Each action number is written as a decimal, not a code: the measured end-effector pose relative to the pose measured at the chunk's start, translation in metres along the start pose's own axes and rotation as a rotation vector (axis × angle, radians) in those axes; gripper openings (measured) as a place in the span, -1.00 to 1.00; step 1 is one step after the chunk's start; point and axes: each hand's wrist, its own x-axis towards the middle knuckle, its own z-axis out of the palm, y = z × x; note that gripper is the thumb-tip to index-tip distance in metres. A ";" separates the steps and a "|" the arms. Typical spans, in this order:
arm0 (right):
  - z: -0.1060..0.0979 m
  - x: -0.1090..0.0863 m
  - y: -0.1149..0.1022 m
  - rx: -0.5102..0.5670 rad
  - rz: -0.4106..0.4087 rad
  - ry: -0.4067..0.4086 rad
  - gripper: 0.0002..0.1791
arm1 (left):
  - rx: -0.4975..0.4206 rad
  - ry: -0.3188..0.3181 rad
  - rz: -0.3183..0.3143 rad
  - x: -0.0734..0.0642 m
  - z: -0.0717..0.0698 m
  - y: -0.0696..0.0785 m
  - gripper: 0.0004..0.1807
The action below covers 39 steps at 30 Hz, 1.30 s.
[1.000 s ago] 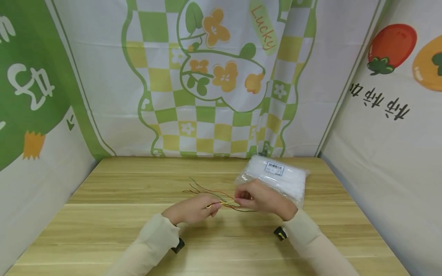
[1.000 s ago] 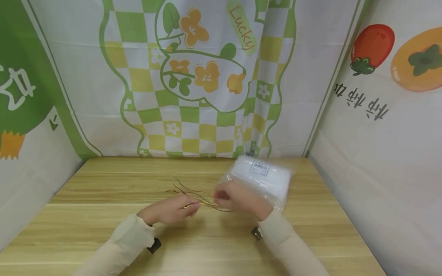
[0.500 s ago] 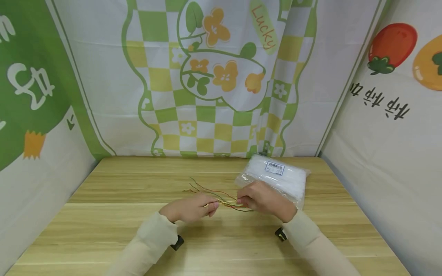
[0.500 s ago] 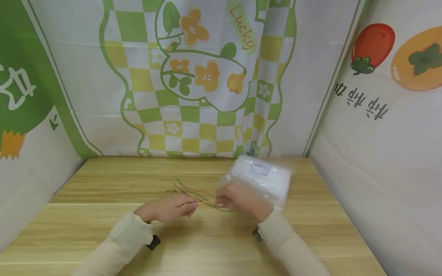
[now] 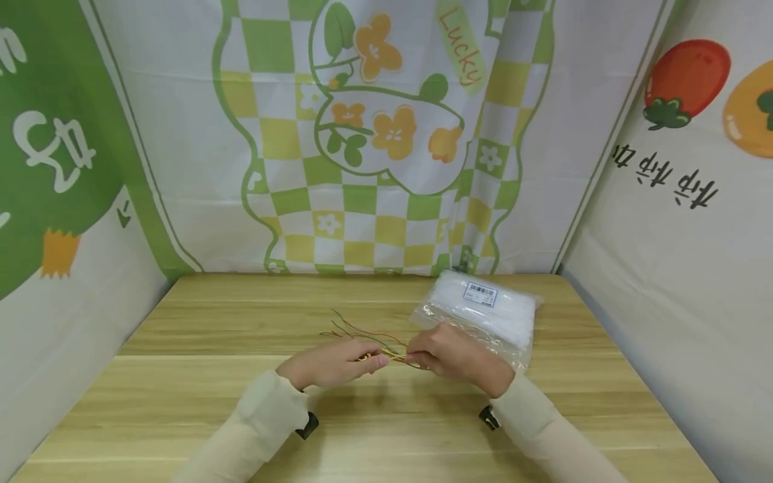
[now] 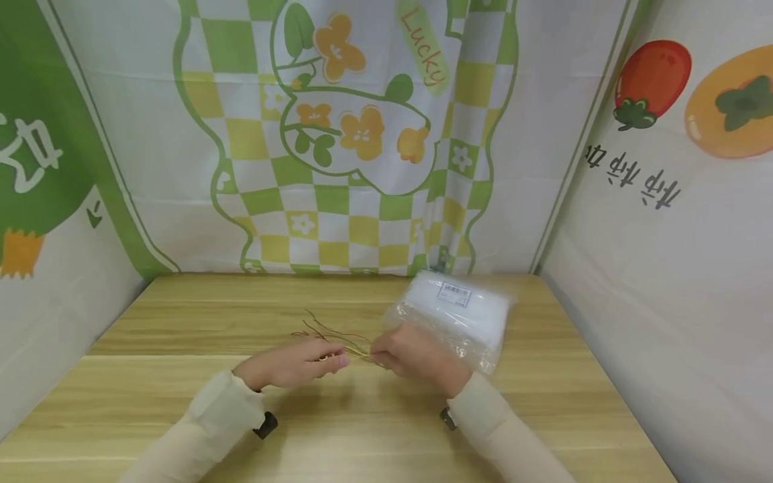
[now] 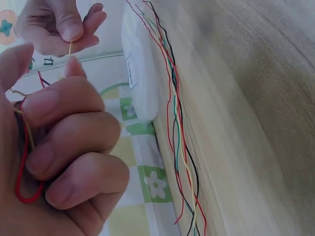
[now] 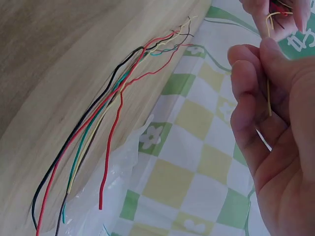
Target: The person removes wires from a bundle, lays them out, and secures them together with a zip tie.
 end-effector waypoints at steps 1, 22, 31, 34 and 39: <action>-0.001 0.000 -0.001 -0.007 -0.005 0.002 -0.80 | -0.004 0.008 0.015 0.000 0.000 0.000 -0.51; -0.025 -0.047 0.037 0.080 0.251 -0.003 -0.84 | 0.059 0.099 0.116 -0.028 -0.020 -0.035 -0.62; -0.026 -0.044 0.028 -0.009 0.203 0.017 -0.87 | 0.125 0.171 0.109 -0.033 -0.022 -0.040 -0.73; -0.026 -0.043 0.028 -0.089 0.155 0.071 -0.83 | 0.232 0.232 0.132 -0.030 -0.021 -0.040 -0.73; -0.021 -0.041 0.030 -0.196 0.068 0.152 -0.74 | 0.396 0.325 0.089 -0.030 -0.020 -0.037 -0.57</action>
